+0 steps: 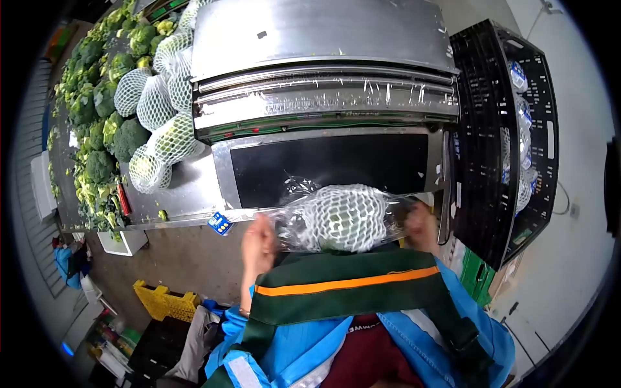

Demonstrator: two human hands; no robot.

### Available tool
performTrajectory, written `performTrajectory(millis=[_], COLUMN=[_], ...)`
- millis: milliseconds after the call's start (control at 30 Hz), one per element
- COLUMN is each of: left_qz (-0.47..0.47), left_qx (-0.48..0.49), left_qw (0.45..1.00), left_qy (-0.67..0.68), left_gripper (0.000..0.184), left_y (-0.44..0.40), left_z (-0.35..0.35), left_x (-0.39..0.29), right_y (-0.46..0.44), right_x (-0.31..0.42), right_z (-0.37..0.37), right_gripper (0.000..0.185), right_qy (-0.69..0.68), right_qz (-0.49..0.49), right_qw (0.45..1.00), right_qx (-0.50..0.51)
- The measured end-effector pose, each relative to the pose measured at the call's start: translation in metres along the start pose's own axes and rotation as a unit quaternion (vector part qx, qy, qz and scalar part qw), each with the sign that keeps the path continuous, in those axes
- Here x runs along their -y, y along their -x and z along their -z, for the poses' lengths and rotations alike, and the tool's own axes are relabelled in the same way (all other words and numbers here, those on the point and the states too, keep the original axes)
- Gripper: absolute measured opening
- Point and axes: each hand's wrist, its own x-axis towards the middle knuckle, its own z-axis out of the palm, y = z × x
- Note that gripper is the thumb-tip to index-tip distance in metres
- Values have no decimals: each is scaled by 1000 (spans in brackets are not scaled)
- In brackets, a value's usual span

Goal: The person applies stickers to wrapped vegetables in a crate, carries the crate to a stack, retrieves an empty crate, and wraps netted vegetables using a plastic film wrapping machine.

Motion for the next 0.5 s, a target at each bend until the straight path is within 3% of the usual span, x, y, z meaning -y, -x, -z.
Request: performTrajectory(millis=[33,67,100,133,200,267,300,333,400,433,467,500], left_qz=[20,39,-39,-118,-181,-147,-54,-154,-26,-32,-55,-13], left_qx=[-34,-66,30,125,283,328,355,347,364,441,472,447], left_qw=[994,976,959,920,818,871,899,800,909,892,878,891], left_qy=[-102,-202,-280,-351,-467,-335,-250,-465,-200,-96,-54,-79], left_gripper=[27,25,18,16,24,26,17,9,9,8,9,10], left_y=[-8,-18,-38,-56,-53,-44,-38,-33,-20,-15,-8,-3], left_z=[-12,-31,-33,-31,-61,-90,-104,-119,-137,-150,-168,-175], left_x=[10,25,51,73,60,60,51,33,36,35,36,37], right_y=[-23,-30,-38,-37,-10,36,57,75,96,101,100,99], right_x=[-23,-46,-66,-74,-67,-46,-35,-22,-4,0,-1,-1], right_z=[32,10,-14,-23,-28,-26,-28,-33,-46,-52,-58,-62], right_gripper=[21,19,29,31,35,41,44,47,54,57,61,64], right_qy=[74,178,279,343,417,441,440,438,377,263,57,-103], right_qz=[-32,3,36,53,59,38,28,23,22,12,-16,-38], right_qw=[996,983,952,932,907,889,883,876,887,917,934,911], right_qx=[36,-44,-122,-107,11,117,161,201,265,301,352,398])
